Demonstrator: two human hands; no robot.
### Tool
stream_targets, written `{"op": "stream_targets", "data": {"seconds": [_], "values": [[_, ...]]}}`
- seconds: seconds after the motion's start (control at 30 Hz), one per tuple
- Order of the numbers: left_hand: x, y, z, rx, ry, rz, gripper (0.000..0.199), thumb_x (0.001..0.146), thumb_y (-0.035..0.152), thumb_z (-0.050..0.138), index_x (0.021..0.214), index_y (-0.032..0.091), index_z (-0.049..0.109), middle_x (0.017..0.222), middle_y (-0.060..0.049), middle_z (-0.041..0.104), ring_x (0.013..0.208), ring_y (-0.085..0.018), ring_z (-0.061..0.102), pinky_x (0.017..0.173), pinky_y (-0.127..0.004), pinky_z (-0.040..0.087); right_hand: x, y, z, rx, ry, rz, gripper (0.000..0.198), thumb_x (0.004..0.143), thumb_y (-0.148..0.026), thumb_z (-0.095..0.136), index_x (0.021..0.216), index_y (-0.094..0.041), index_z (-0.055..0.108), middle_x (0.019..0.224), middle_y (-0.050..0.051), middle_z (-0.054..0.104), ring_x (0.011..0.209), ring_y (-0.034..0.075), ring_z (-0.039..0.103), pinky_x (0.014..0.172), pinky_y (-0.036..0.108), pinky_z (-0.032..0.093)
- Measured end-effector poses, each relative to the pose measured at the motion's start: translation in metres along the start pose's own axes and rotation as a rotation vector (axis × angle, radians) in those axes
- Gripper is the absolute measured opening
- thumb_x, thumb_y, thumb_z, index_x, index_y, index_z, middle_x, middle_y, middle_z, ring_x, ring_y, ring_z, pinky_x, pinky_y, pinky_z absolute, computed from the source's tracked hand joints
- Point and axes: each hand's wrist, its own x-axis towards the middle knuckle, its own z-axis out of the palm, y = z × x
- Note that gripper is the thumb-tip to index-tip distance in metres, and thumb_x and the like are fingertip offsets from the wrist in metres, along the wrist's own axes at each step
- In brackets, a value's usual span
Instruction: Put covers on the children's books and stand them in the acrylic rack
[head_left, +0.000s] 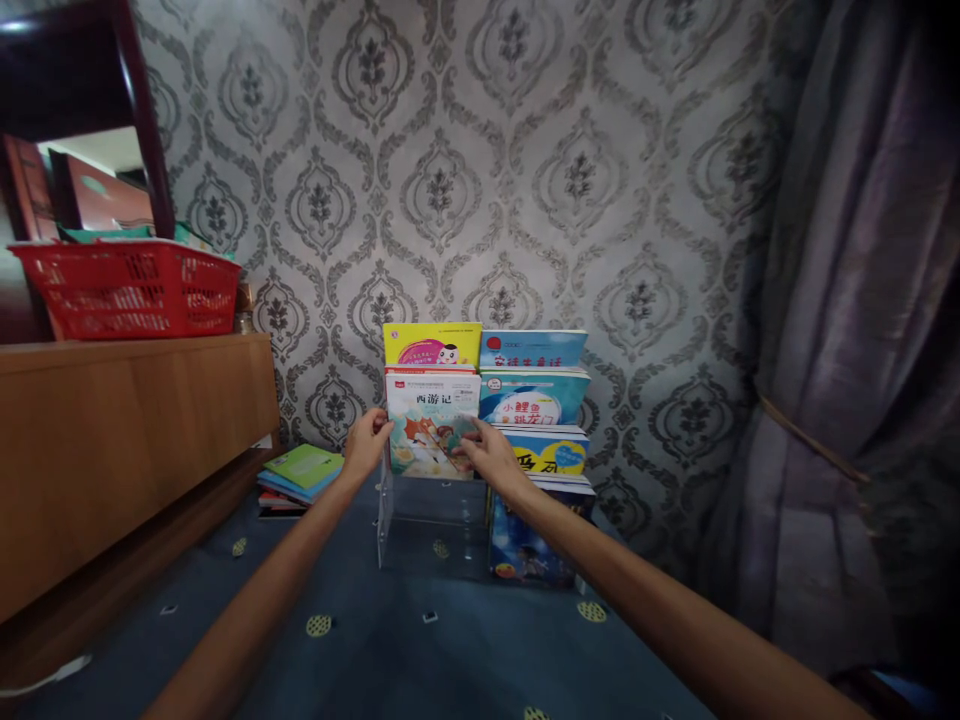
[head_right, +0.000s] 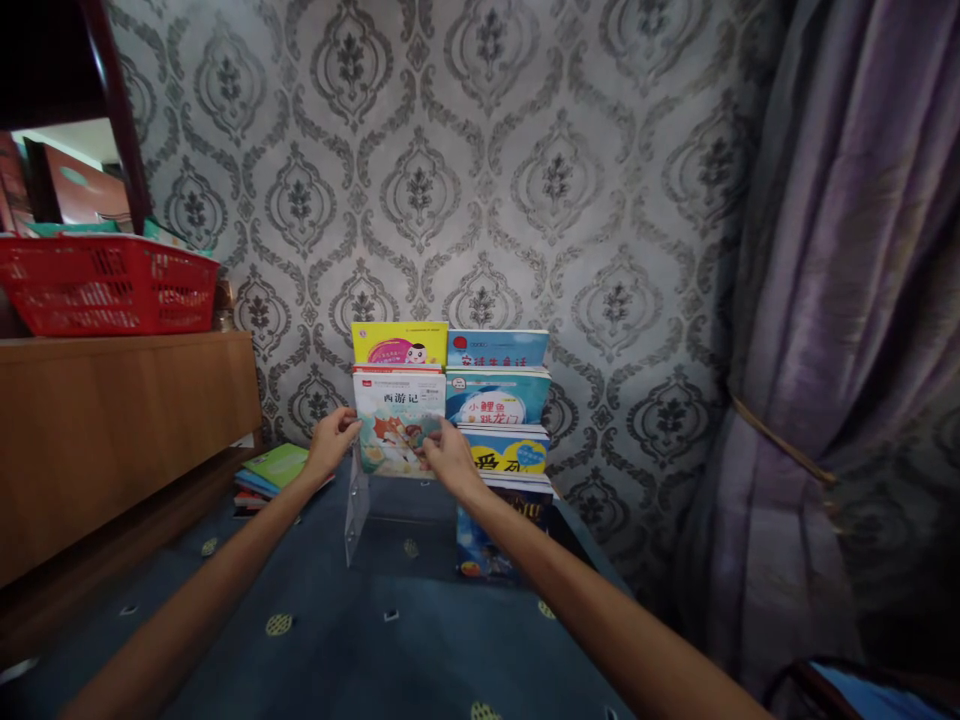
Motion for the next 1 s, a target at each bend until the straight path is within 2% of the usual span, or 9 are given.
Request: {"op": "stream_targets", "data": {"seconds": [0.13, 0.43, 0.7, 1.0], "values": [[0.009, -0.005, 0.002, -0.054, -0.045, -0.012, 0.013, 0.079, 0.030, 0.058, 0.083, 0.018, 0.061, 0.077, -0.002, 0.068, 0.071, -0.018, 0.064, 0.066, -0.028, 0.050, 0.000, 0.002, 0.000, 0.003, -0.003, 0.004, 0.053, 0.081, -0.015, 0.052, 0.134, -0.014, 0.052, 0.112, 0.013, 0.068, 0.084, 0.023, 0.075, 0.055, 0.027, 0.059], [0.017, -0.004, -0.007, 0.009, -0.077, 0.044, 0.009, 0.077, 0.029, 0.060, 0.077, 0.021, 0.057, 0.081, -0.002, 0.068, 0.077, -0.020, 0.061, 0.074, -0.032, 0.049, -0.002, 0.006, 0.002, 0.012, -0.008, -0.006, 0.040, 0.081, -0.017, 0.052, 0.121, -0.014, 0.057, 0.116, 0.014, 0.066, 0.082, 0.022, 0.075, 0.057, 0.028, 0.060], [0.027, -0.006, -0.014, 0.022, -0.118, 0.106, 0.010, 0.078, 0.032, 0.059, 0.077, 0.022, 0.058, 0.082, -0.002, 0.069, 0.080, -0.021, 0.062, 0.074, -0.032, 0.049, -0.001, 0.016, 0.008, 0.040, 0.003, 0.005, 0.048, 0.080, -0.017, 0.054, 0.128, -0.017, 0.054, 0.114, 0.012, 0.068, 0.083, 0.023, 0.075, 0.055, 0.028, 0.061], [0.024, -0.013, -0.013, -0.059, -0.140, 0.112, 0.015, 0.076, 0.037, 0.057, 0.076, 0.022, 0.055, 0.080, -0.003, 0.066, 0.078, -0.021, 0.059, 0.073, -0.033, 0.047, -0.004, 0.023, 0.007, 0.066, 0.008, 0.033, 0.050, 0.082, -0.018, 0.053, 0.131, -0.016, 0.052, 0.116, 0.012, 0.065, 0.084, 0.022, 0.074, 0.054, 0.026, 0.060]]}}
